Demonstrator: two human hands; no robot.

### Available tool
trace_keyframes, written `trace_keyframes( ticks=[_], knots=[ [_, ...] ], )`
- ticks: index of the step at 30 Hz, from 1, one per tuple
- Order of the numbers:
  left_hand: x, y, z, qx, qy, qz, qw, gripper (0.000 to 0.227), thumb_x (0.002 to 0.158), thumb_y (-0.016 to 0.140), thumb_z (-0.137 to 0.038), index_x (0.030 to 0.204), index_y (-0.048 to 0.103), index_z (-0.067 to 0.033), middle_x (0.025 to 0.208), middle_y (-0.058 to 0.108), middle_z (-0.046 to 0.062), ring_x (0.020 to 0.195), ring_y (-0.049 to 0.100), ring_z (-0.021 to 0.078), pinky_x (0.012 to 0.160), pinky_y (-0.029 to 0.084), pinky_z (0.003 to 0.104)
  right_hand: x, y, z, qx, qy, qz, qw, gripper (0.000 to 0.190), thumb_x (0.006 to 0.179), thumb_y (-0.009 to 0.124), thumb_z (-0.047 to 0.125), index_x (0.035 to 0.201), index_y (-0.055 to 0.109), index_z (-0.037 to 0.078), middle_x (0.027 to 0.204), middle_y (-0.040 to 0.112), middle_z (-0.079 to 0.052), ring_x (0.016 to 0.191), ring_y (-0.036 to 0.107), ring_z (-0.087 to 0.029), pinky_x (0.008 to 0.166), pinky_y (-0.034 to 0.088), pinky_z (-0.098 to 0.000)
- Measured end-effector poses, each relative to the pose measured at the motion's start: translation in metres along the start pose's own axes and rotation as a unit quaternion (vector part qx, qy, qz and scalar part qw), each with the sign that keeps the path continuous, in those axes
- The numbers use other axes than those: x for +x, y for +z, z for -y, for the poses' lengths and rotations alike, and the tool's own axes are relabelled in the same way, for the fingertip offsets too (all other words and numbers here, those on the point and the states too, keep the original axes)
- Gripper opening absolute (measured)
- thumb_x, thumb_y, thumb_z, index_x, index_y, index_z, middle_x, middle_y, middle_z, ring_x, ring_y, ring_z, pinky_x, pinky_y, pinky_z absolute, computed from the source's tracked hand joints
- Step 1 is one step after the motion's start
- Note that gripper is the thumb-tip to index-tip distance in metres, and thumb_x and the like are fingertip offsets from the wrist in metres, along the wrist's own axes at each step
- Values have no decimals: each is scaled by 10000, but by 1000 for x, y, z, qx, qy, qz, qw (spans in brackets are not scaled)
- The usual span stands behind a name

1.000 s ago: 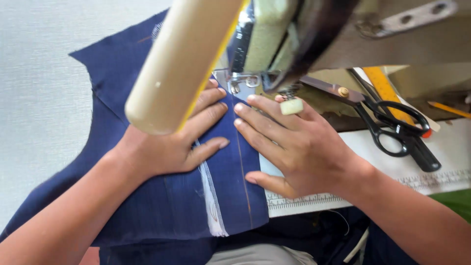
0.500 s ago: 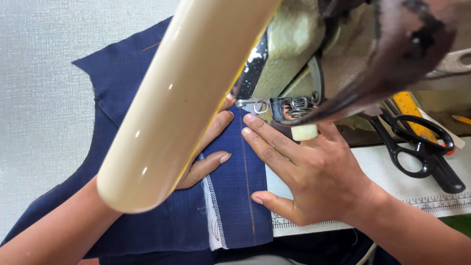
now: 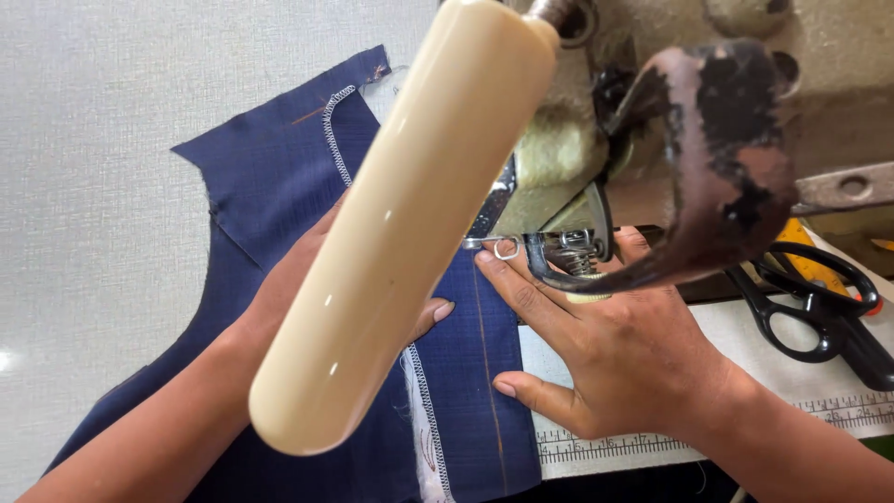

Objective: Marking fabric with a ruler and pen before sewing it with an industrial sewing machine to reinforce seams.

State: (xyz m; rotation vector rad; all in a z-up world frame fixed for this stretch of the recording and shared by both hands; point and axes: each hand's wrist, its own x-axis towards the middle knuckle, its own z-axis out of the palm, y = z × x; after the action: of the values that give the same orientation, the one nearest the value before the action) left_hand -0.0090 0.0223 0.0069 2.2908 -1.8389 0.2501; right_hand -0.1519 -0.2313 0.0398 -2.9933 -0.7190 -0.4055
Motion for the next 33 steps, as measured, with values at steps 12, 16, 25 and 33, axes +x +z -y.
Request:
trace_keyframes(
  ticks=[12, 16, 25, 33],
  knots=[
    [8, -3, 5, -5, 3, 13, 1000, 591, 1039, 429, -529, 1550, 485, -236, 1538, 493, 121, 1412, 465, 345, 1175, 337, 481, -2, 3, -1, 45, 4, -9, 999, 872, 840, 640, 637, 1488, 515, 68, 1380, 695, -23, 1127, 641, -331, 979, 446, -518],
    [8, -2, 0, -13, -8, 13, 1000, 593, 1030, 424, -542, 1554, 482, -268, 1524, 506, 121, 1398, 469, 348, 1165, 342, 481, -5, 3, 0, 22, 14, 21, 999, 927, 851, 631, 680, 1548, 441, 98, 1510, 610, -12, 822, 610, -418, 903, 415, -510],
    [12, -7, -2, -87, -31, 10, 996, 604, 994, 463, -556, 1561, 469, -350, 1593, 454, 5, 1481, 305, 360, 1233, 164, 550, -99, -40, -16, 13, 187, -206, 961, 498, 1001, 709, 217, 1350, 654, -135, 1459, 597, -368, 1406, 580, -517, 1214, 458, -585],
    [18, -10, 0, -102, 6, -54, 993, 458, 998, 537, -367, 1418, 553, -187, 1455, 568, 83, 1418, 461, 335, 1234, 251, 572, -161, -24, -49, 50, 308, -154, 937, 811, 1053, 422, 342, 1581, 398, -273, 1626, 398, -471, 1536, 375, -550, 1315, 272, -590]
  ],
)
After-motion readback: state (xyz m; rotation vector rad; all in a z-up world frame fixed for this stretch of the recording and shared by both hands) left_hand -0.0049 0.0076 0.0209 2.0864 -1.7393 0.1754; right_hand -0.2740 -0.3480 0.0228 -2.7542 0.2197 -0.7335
